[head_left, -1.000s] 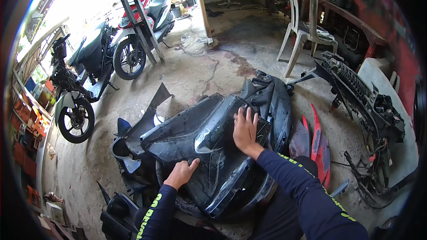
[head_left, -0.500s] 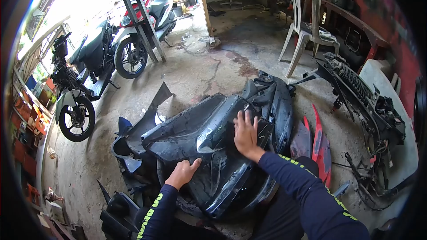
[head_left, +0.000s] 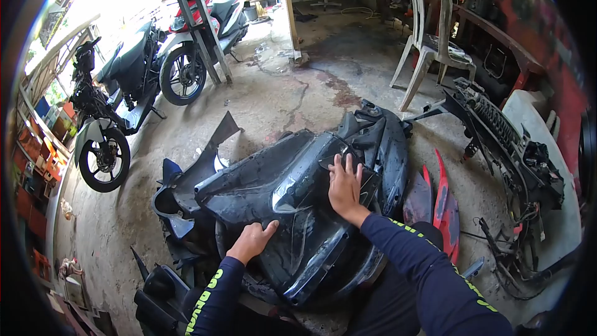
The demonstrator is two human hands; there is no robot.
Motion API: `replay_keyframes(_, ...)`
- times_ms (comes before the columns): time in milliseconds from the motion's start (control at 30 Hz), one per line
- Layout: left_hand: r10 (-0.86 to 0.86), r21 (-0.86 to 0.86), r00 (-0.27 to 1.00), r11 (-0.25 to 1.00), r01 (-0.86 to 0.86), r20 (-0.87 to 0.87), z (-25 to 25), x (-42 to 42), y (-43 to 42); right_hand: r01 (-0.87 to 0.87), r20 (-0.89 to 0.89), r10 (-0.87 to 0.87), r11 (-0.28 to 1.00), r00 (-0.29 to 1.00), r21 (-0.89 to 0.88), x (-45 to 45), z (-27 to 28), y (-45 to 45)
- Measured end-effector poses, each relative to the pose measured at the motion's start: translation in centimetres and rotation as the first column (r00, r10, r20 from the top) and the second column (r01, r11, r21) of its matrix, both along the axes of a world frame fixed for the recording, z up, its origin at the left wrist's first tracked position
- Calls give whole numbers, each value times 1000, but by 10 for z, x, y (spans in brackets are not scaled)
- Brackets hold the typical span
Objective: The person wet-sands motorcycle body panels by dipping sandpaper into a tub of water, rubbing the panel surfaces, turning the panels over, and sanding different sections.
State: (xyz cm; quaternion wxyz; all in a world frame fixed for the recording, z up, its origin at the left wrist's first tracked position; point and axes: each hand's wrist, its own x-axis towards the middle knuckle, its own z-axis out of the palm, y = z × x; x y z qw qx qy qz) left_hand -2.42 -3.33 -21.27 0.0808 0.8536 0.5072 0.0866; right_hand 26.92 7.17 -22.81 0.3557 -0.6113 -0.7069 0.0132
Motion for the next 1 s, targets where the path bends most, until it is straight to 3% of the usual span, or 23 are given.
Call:
replay_keyframes(100,-101,102,995,990,103,-22,-11,-7,5,140,-18,-139,988,990,67,19,14,35)
replay_keyframes(167,-97,110,995,989,100,-29,-15,-12,1,131,-28,-129,988,991,76,7,4,28)
replay_keyframes(233,-108,131,994,985,110,-26,-9,-6,2,-65,-31,66,998,997,24,0,-4,-4)
replay_keyframes(300,30,-101,999,994,-33,-35,1,0,4,13,-15,-12,999,1000,51,10,11,13)
replay_keyframes(333,28,-100,999,994,-31,-40,-2,-2,5,53,-43,-50,997,998,60,14,15,24)
replay_keyframes(400,-64,36,994,997,67,-87,-10,-9,1,71,-105,-62,994,993,80,7,13,24)
replay_keyframes(433,-68,33,993,997,71,-96,-12,-13,0,57,-53,-51,991,997,120,-3,3,14)
replay_keyframes(500,-74,79,996,994,78,-53,-8,-6,3,-71,-17,72,996,997,47,0,5,-4)
replay_keyframes(600,-77,112,997,991,80,-30,-12,-7,5,137,-70,-132,988,989,77,15,13,37)
replay_keyframes(667,-80,118,996,990,83,-28,-12,-8,-2,70,-58,-66,995,996,74,0,-3,17)
replay_keyframes(733,-6,14,999,1000,7,-50,-5,-2,3,-56,-53,60,996,997,64,1,-7,1)
replay_keyframes(867,-112,117,991,986,120,-74,-10,-9,5,135,-84,-127,986,988,97,15,11,39)
replay_keyframes(1000,-88,60,994,994,92,-67,-7,-7,6,-23,-32,25,997,999,74,6,4,9)
